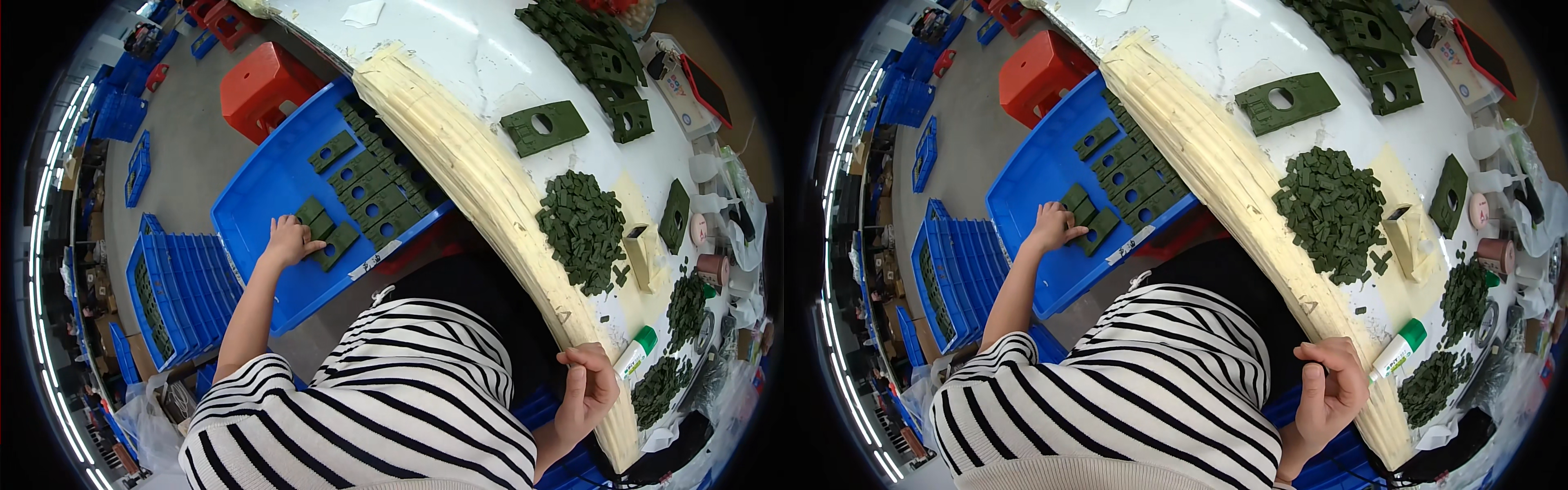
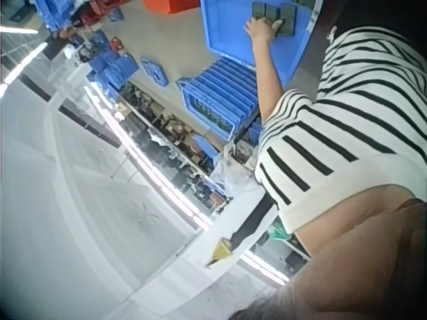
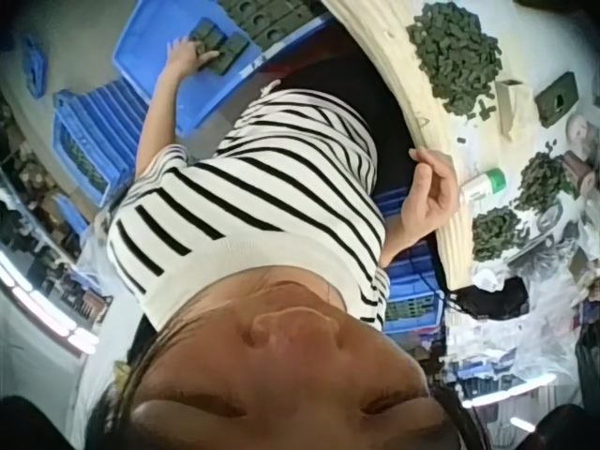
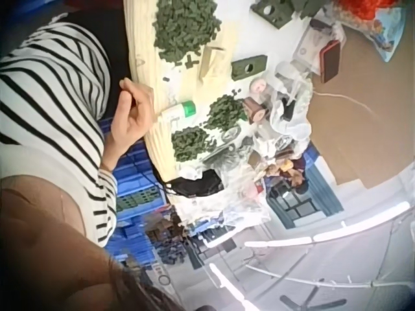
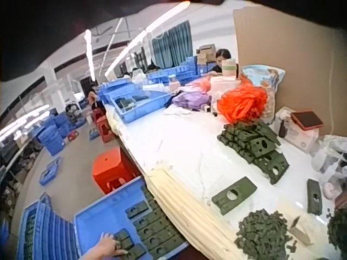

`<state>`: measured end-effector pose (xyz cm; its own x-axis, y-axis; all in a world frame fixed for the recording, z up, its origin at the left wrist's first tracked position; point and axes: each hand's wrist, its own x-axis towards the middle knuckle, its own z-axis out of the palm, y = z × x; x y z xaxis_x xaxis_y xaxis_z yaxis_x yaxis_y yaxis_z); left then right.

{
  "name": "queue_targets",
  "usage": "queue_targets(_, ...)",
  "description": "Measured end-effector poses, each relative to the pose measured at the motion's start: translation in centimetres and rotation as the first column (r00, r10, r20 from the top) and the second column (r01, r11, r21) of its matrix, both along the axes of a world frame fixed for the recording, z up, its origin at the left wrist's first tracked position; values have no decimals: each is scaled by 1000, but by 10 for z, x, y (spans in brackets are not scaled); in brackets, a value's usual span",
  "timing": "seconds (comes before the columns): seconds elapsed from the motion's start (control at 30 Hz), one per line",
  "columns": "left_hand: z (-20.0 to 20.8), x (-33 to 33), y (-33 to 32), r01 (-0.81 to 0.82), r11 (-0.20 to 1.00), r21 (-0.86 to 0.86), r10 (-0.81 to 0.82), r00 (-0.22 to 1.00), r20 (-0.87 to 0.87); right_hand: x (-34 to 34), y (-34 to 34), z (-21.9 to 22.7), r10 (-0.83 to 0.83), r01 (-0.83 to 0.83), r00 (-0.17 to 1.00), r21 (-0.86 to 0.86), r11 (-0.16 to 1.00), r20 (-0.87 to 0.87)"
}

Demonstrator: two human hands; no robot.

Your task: Assembling plastic toy tank models by applying adhesive and attaching small camouflage components.

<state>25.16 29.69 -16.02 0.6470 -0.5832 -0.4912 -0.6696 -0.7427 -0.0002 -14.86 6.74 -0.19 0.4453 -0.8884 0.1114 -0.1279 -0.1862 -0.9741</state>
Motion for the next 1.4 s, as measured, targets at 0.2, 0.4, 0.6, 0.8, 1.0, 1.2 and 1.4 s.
queue_targets(0.2, 16, 42, 8, -114, 960, -255, 107, 993, -42, 0, 5, -2, 0, 0, 1000, 13, 1000, -3)
queue_targets(0.4, 24, 105, -53, -392, 626, -674, 145, 908, -393, 2, 8, 2, 23, -23, 999, -4, 1000, -34)
queue_targets(0.6, -5, 145, -98, -520, 607, -601, 75, 791, -608, -3, 14, 2, -36, 38, 999, 32, 999, -41)
queue_targets(0.8, -7, 135, -117, -595, 634, -494, 69, 679, -731, -3, 15, 2, -35, 41, 995, 67, 997, -89)
queue_targets(1.0, 5, 121, -124, -421, 772, -477, 36, 778, -628, 7, 14, 8, 6, 5, 993, 91, 996, -115)
queue_targets(1.2, 26, 130, -123, 81, 906, -416, -69, 997, 45, 11, 13, 9, 41, -25, 988, 108, 994, -151)
queue_targets(1.4, -20, 138, -110, 489, 838, -242, -258, 746, 613, 13, 15, 8, 60, -47, 985, 82, 996, -164)
